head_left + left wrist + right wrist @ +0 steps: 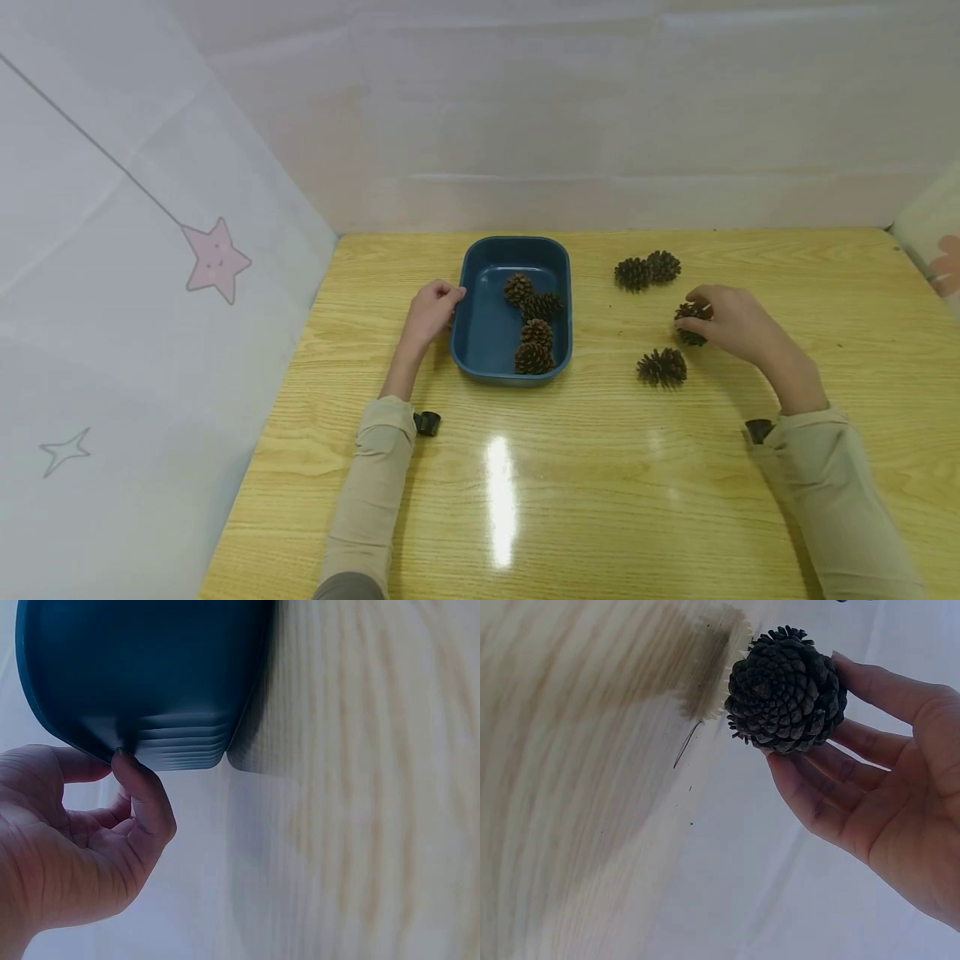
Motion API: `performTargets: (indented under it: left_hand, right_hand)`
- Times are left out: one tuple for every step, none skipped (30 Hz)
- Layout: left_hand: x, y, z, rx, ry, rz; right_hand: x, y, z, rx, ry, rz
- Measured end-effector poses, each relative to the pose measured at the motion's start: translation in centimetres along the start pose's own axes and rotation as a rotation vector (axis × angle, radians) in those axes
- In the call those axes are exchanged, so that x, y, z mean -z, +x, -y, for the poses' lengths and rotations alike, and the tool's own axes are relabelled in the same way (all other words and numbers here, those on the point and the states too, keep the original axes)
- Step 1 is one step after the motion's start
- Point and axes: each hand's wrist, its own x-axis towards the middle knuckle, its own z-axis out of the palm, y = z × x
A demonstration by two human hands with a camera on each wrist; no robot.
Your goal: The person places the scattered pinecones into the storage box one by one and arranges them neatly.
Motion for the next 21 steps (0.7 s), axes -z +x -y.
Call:
performTargets:
  left_hand:
    - [-0.01,-0.01,-0.02,0.001,0.000,0.001]
    - [-0.01,-0.02,-0.04,0.001,-0.001,0.002]
    - [-0.01,-0.03,-0.05,0.001,-0.001,0.003]
    - [-0.02,-0.03,-0.06,0.000,-0.001,0.004]
    - [-0.02,-0.05,-0.08,0.000,-0.001,0.003]
    - [-0.03,-0.06,-0.10,-0.001,0.000,0.002]
    - [-0.04,-0.05,-0.07,-0.001,0.000,0.002]
    - [-0.04,-0.03,-0.05,-0.001,0.000,0.002]
    - [-0.04,-0.02,-0.03,-0.001,0.001,0.002]
    - [-0.04,-0.01,-0.01,0.000,0.003,0.002]
    - [-0.03,-0.01,0.00,0.001,0.004,0.003]
    - [-0.03,0.00,0.00,0.000,0.003,0.003]
    - [-0.02,-0.01,-0.02,0.000,0.003,0.005]
    - [-0.02,-0.01,-0.03,0.000,0.003,0.005]
    - [0.00,-0.01,-0.04,0.000,0.004,0.006]
    - [0.02,0.01,-0.02,0.000,0.003,0.006]
    - [0.02,0.01,-0.03,0.000,0.001,0.006]
    - [0.03,0.01,-0.05,-0.001,-0.001,0.005]
    - [0.03,0.02,-0.05,0.000,-0.001,0.005]
    - [0.02,0.04,-0.03,0.001,-0.002,0.005]
    - [0.02,0.06,-0.01,0.002,-0.003,0.004]
  right_hand:
    - [0.04,0.00,0.05,-0.001,-0.002,0.000]
    - [0.06,0.00,0.10,0.000,-0.002,-0.001]
    - [0.08,0.00,0.14,0.000,-0.002,-0.003]
    - [0.11,0.01,0.18,0.001,-0.002,-0.005]
    - [0.14,0.02,0.22,0.001,-0.001,-0.007]
    - [0.17,0.03,0.24,-0.001,0.001,-0.009]
    - [0.20,0.04,0.28,-0.004,0.005,-0.010]
    - [0.21,0.06,0.30,-0.007,0.007,-0.012]
    - [0.25,0.05,0.32,-0.010,0.010,-0.014]
    - [0.28,0.05,0.33,-0.015,0.017,-0.014]
    - [0.29,0.04,0.32,-0.021,0.025,-0.015]
    - [0.30,0.03,0.31,-0.025,0.031,-0.016]
    - [0.32,0.02,0.31,-0.026,0.034,-0.018]
    - [0.34,0.01,0.32,-0.025,0.037,-0.021]
    - [0.37,0.00,0.32,-0.025,0.041,-0.023]
    - [0.38,0.03,0.32,-0.022,0.041,-0.029]
    - [0.39,0.05,0.34,-0.019,0.037,-0.036]
    - [0.42,0.07,0.36,-0.013,0.031,-0.041]
    - [0.43,0.09,0.39,-0.010,0.028,-0.044]
    - [0.44,0.13,0.39,-0.007,0.023,-0.049]
    - [0.46,0.16,0.40,-0.006,0.020,-0.052]
